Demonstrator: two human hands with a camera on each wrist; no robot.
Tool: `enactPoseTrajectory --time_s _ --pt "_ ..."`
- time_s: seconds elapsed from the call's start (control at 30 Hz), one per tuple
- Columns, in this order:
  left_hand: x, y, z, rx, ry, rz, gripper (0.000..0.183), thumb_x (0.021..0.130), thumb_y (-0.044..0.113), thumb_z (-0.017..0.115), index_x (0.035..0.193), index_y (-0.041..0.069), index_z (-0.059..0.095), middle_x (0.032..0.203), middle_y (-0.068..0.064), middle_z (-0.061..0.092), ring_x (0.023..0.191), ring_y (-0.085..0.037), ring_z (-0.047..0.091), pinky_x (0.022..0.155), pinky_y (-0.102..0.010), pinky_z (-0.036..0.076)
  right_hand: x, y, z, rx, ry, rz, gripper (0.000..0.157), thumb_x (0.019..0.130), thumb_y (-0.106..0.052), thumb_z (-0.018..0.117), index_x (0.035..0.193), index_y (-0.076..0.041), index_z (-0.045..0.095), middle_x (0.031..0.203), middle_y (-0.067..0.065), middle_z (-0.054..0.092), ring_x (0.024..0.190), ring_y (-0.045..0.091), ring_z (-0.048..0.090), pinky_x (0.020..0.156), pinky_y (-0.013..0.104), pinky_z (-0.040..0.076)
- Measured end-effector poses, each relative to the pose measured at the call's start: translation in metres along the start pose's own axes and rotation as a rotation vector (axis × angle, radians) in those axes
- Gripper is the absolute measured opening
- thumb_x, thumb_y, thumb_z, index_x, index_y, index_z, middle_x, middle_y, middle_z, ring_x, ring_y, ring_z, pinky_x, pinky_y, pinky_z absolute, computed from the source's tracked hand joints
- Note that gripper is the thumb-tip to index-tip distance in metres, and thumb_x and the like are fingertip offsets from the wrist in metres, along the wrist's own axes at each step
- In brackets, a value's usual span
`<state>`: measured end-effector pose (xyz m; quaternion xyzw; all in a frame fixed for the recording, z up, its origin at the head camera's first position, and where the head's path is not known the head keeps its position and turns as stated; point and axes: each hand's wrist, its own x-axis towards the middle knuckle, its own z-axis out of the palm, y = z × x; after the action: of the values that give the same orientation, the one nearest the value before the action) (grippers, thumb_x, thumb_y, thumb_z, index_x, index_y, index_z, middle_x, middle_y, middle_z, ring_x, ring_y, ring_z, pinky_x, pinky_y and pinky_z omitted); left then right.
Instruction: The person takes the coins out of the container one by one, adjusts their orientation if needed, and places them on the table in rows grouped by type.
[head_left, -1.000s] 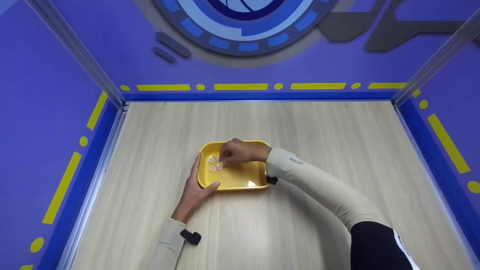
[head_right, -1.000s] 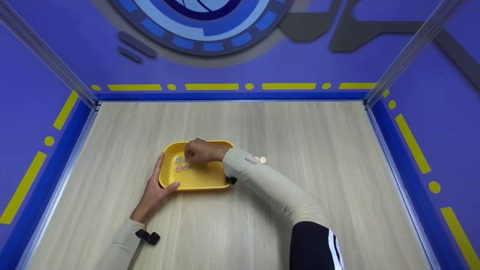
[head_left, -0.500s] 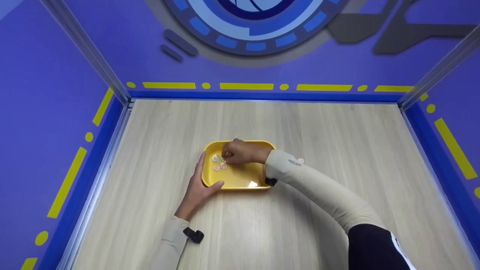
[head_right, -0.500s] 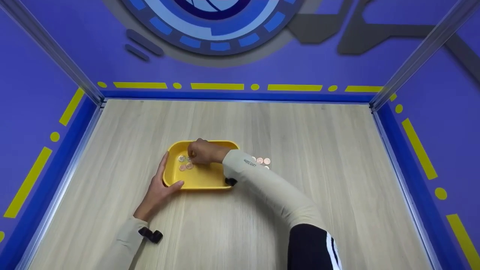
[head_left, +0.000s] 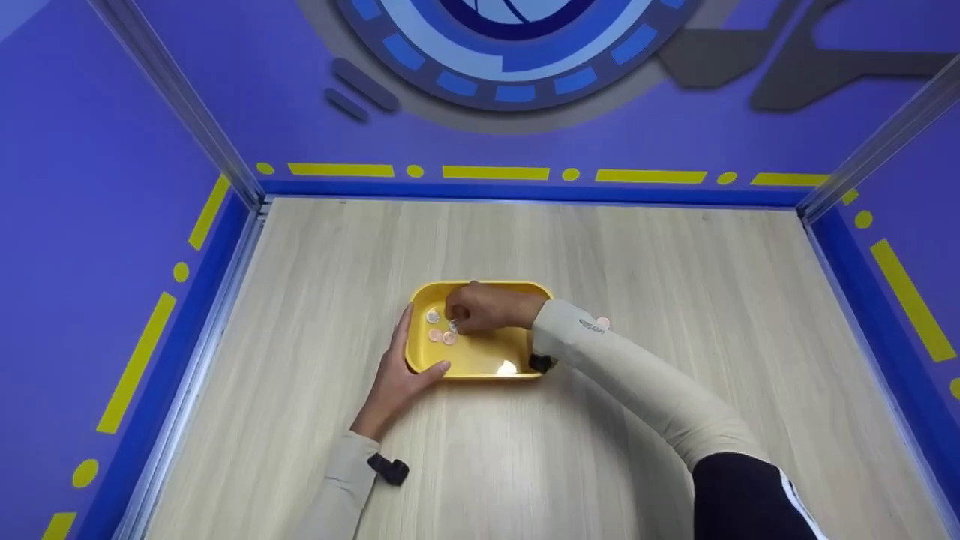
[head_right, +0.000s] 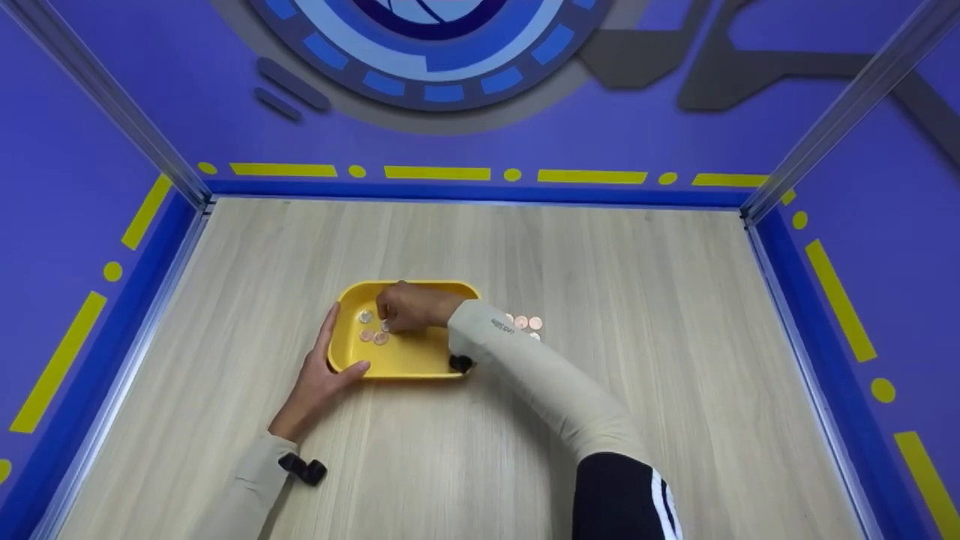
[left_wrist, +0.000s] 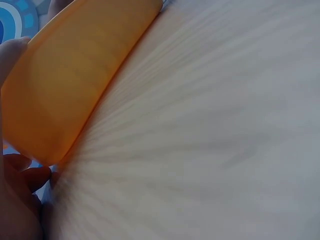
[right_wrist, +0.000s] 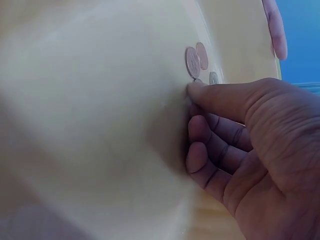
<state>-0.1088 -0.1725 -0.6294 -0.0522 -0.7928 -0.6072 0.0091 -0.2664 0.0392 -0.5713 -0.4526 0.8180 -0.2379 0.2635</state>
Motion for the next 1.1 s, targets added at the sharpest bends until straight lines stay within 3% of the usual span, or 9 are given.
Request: enactPoseTrajectory --time_s 0.17,0.37,0.63,0.83,1.1 --pt "0.0 -0.005 0.003 0.0 0.005 -0.017 0.117 0.087 0.013 0.089 0.177 0.008 0.015 0.172 -0.027 0.039 0.146 -0.048 0.051 0.119 -0.067 0.036 -0.001 -0.001 0.0 0.015 -0.032 0.043 0.011 0.101 -0.007 0.078 0.111 -0.004 0.075 0.091 0.0 0.065 0.078 0.012 0.057 0.072 0.026 0.047" --pt "-0.002 -0.007 0.001 0.011 -0.01 -0.01 0.118 0.089 0.023 0.091 0.179 0.02 0.014 0.175 -0.017 0.039 0.15 -0.035 0.051 0.122 -0.059 0.037 -0.002 -0.003 0.001 0.026 -0.079 0.05 0.012 0.099 -0.007 0.083 0.11 -0.006 0.076 0.091 -0.001 0.067 0.079 0.012 0.059 0.073 0.026 0.049" --pt "0.0 -0.005 -0.001 0.033 -0.014 0.003 0.118 0.09 0.033 0.091 0.179 0.021 0.014 0.176 -0.014 0.038 0.15 -0.031 0.05 0.123 -0.054 0.038 -0.002 -0.009 -0.003 -0.027 -0.106 0.067 0.014 0.096 -0.007 0.085 0.107 -0.005 0.076 0.089 -0.002 0.065 0.078 0.013 0.058 0.072 0.026 0.049" --pt "0.0 -0.006 -0.001 0.039 -0.015 0.006 0.118 0.091 0.033 0.09 0.179 0.021 0.013 0.177 -0.013 0.036 0.148 -0.029 0.052 0.121 -0.048 0.04 -0.004 -0.01 -0.003 -0.055 -0.076 0.052 0.007 0.098 -0.007 0.08 0.099 -0.006 0.073 0.081 -0.003 0.063 0.073 0.012 0.057 0.068 0.026 0.046" --pt "0.0 -0.005 -0.001 0.024 -0.013 0.003 0.118 0.09 0.032 0.091 0.179 0.022 0.014 0.177 -0.013 0.035 0.15 -0.031 0.049 0.124 -0.057 0.035 -0.02 -0.008 -0.007 0.018 -0.027 0.078 0.005 0.101 -0.005 0.075 0.1 -0.007 0.071 0.087 -0.002 0.065 0.075 0.011 0.057 0.07 0.026 0.047"
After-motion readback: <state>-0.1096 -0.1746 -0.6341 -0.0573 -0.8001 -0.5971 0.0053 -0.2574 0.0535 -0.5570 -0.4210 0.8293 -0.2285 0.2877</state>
